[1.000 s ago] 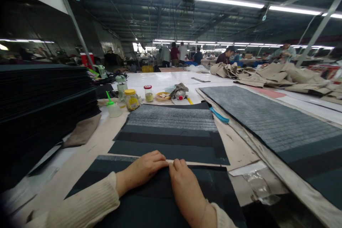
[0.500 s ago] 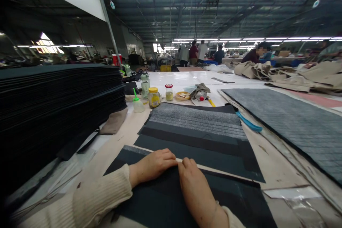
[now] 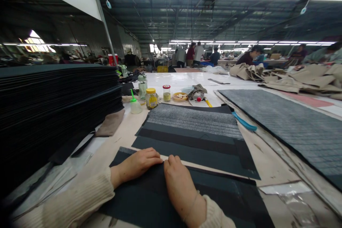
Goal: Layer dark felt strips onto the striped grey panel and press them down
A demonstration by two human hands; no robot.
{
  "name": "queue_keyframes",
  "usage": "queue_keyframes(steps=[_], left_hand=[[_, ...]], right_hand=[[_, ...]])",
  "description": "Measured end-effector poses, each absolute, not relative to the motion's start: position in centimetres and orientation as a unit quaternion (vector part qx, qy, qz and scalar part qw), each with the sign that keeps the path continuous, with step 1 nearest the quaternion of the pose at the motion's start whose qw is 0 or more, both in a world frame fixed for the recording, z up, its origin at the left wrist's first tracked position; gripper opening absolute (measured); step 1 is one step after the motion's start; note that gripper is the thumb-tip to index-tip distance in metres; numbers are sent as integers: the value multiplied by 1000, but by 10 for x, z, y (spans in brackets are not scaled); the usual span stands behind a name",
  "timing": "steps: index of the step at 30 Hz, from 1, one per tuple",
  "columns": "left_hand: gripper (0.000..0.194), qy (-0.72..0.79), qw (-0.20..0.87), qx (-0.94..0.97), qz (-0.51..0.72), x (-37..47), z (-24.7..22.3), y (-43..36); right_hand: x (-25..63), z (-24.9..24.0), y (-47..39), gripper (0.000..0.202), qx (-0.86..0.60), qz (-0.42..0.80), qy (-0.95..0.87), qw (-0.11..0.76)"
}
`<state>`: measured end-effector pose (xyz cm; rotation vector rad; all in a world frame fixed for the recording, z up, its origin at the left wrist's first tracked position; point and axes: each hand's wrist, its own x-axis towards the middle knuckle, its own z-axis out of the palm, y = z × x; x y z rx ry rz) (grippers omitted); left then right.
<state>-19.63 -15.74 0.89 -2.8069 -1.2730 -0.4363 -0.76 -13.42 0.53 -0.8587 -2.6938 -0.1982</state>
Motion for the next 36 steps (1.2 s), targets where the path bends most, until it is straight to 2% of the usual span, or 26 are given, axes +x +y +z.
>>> queue_keyframes(steps=[7,13,21,31,36], left_hand=[[26,-408,3,-901,-147,-220,12,-162],[29,-429,12,-884,-186,-240,5,-171],[26,-418,19,-897,-141,-250,13,-175],[26,-449,36,-880,-152,-272,9,-185],[26,-457,41,-877,-140,-292,12,-192]], right_hand=[[-8,9,-137,29,-269,-101,-946,151],[-31,13,-136,28,-279,-45,-952,118],[-52,15,-142,26,-271,-38,-955,113],[-87,19,-145,22,-226,-45,-969,94],[-86,21,-145,23,-241,-1,-968,73]])
